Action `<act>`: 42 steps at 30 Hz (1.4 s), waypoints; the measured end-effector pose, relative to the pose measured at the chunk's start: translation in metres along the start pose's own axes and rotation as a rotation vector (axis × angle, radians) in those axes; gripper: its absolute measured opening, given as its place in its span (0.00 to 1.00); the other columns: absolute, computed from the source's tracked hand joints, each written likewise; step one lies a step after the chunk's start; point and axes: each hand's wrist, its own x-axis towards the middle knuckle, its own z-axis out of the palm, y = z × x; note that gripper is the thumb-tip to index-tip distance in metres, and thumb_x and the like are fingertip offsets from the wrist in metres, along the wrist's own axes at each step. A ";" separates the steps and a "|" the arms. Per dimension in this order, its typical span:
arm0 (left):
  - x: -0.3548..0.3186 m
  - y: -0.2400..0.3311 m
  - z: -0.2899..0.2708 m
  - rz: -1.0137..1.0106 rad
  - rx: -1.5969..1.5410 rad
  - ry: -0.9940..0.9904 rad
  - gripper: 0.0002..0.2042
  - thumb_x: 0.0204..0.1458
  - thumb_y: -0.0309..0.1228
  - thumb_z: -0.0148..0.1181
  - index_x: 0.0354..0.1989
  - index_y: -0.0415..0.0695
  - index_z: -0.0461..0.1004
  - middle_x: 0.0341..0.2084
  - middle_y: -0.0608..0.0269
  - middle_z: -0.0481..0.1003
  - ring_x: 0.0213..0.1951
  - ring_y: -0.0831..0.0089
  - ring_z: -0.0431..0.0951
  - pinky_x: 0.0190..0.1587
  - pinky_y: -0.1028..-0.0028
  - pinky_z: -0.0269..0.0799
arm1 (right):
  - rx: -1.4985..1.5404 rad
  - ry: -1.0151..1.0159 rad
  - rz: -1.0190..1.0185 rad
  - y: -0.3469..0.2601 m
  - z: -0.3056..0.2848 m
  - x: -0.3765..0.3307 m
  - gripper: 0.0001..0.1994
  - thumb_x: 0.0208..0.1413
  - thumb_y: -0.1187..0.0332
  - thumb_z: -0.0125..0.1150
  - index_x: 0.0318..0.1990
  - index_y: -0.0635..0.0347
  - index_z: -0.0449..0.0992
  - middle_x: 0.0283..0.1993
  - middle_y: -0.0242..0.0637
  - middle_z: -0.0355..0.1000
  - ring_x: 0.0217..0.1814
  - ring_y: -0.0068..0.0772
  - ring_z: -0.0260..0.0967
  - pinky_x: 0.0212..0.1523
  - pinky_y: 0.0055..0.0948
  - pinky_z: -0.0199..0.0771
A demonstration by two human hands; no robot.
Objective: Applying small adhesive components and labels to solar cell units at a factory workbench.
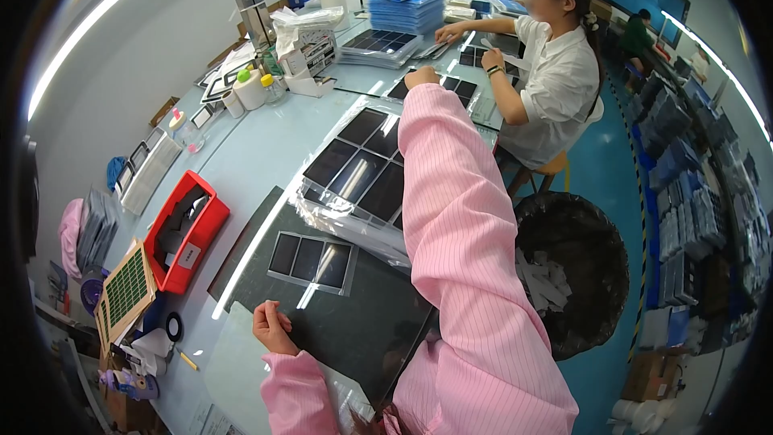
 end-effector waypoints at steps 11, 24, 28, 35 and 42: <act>0.000 0.000 -0.004 0.009 0.009 0.002 0.10 0.63 0.33 0.55 0.30 0.42 0.74 0.13 0.71 0.67 0.15 0.86 0.61 0.18 0.84 0.52 | 0.066 0.257 0.026 -0.001 0.003 -0.004 0.16 0.47 0.65 0.56 0.38 0.71 0.79 0.39 0.59 0.78 0.44 0.55 0.78 0.48 0.41 0.77; 0.001 0.000 -0.003 -0.002 -0.010 -0.008 0.09 0.62 0.32 0.57 0.30 0.42 0.74 0.13 0.71 0.67 0.15 0.86 0.62 0.18 0.84 0.53 | 0.572 0.106 0.334 0.030 0.004 0.049 0.20 0.53 0.64 0.52 0.47 0.74 0.71 0.50 0.63 0.74 0.54 0.57 0.74 0.55 0.43 0.73; 0.000 0.001 -0.002 -0.011 -0.009 -0.002 0.09 0.62 0.32 0.57 0.30 0.42 0.74 0.13 0.71 0.67 0.15 0.86 0.62 0.18 0.83 0.53 | 0.563 0.100 0.311 0.019 -0.006 0.033 0.21 0.53 0.64 0.50 0.47 0.76 0.71 0.50 0.65 0.73 0.54 0.60 0.73 0.56 0.44 0.72; -0.001 0.003 0.009 -0.012 -0.027 -0.040 0.09 0.62 0.32 0.57 0.30 0.43 0.74 0.13 0.71 0.67 0.15 0.86 0.62 0.18 0.83 0.53 | 0.510 0.413 0.267 0.032 -0.017 0.056 0.13 0.49 0.67 0.49 0.26 0.70 0.74 0.19 0.45 0.69 0.15 0.38 0.64 0.16 0.38 0.58; 0.002 -0.003 0.003 0.017 -0.006 -0.024 0.10 0.63 0.34 0.56 0.30 0.43 0.74 0.13 0.71 0.66 0.14 0.86 0.62 0.16 0.84 0.52 | 0.594 0.214 0.309 0.019 -0.023 0.036 0.25 0.53 0.56 0.54 0.43 0.77 0.74 0.46 0.67 0.74 0.52 0.63 0.73 0.55 0.47 0.72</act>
